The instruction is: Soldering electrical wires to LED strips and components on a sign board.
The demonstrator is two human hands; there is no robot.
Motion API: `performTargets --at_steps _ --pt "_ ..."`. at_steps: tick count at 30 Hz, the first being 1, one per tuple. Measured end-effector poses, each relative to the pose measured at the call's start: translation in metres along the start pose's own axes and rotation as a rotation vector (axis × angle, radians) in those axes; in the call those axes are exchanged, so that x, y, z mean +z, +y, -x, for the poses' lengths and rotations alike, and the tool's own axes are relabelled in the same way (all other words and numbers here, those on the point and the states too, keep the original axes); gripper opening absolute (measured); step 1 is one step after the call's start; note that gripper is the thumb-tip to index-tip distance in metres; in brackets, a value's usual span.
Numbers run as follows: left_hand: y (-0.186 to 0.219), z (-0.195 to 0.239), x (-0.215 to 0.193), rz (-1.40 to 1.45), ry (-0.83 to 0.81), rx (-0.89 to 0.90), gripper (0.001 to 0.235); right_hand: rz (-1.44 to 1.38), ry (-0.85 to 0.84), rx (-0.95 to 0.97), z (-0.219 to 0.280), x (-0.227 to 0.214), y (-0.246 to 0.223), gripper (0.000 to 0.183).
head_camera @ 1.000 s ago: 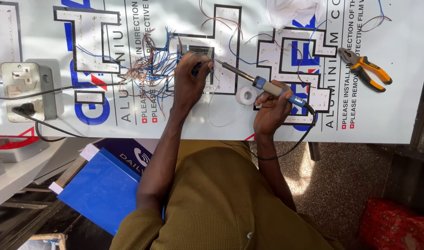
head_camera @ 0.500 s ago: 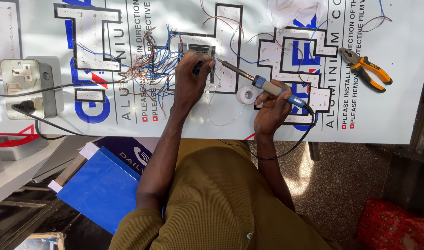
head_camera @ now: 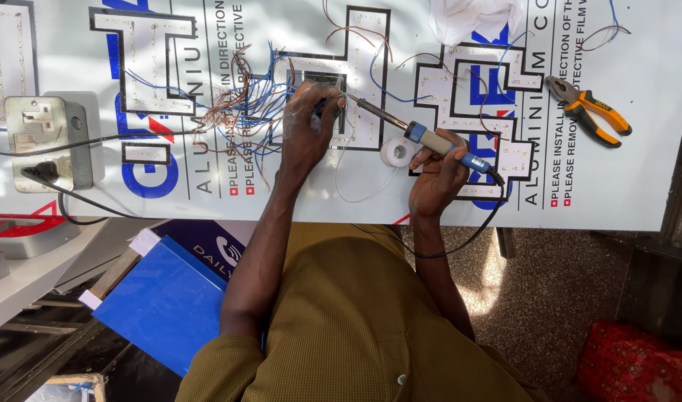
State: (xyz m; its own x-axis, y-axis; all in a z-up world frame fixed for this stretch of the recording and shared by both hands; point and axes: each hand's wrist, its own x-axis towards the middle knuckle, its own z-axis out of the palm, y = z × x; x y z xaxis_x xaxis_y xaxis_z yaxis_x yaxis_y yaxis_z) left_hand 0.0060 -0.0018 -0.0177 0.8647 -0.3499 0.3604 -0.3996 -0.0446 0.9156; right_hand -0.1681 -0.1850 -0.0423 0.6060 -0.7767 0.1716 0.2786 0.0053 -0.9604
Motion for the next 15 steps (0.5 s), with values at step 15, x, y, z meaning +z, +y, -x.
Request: performTargets --at_steps 15 --pt "0.006 0.002 0.001 -0.007 0.016 -0.032 0.004 0.004 -0.007 -0.015 0.001 0.000 0.000 0.066"
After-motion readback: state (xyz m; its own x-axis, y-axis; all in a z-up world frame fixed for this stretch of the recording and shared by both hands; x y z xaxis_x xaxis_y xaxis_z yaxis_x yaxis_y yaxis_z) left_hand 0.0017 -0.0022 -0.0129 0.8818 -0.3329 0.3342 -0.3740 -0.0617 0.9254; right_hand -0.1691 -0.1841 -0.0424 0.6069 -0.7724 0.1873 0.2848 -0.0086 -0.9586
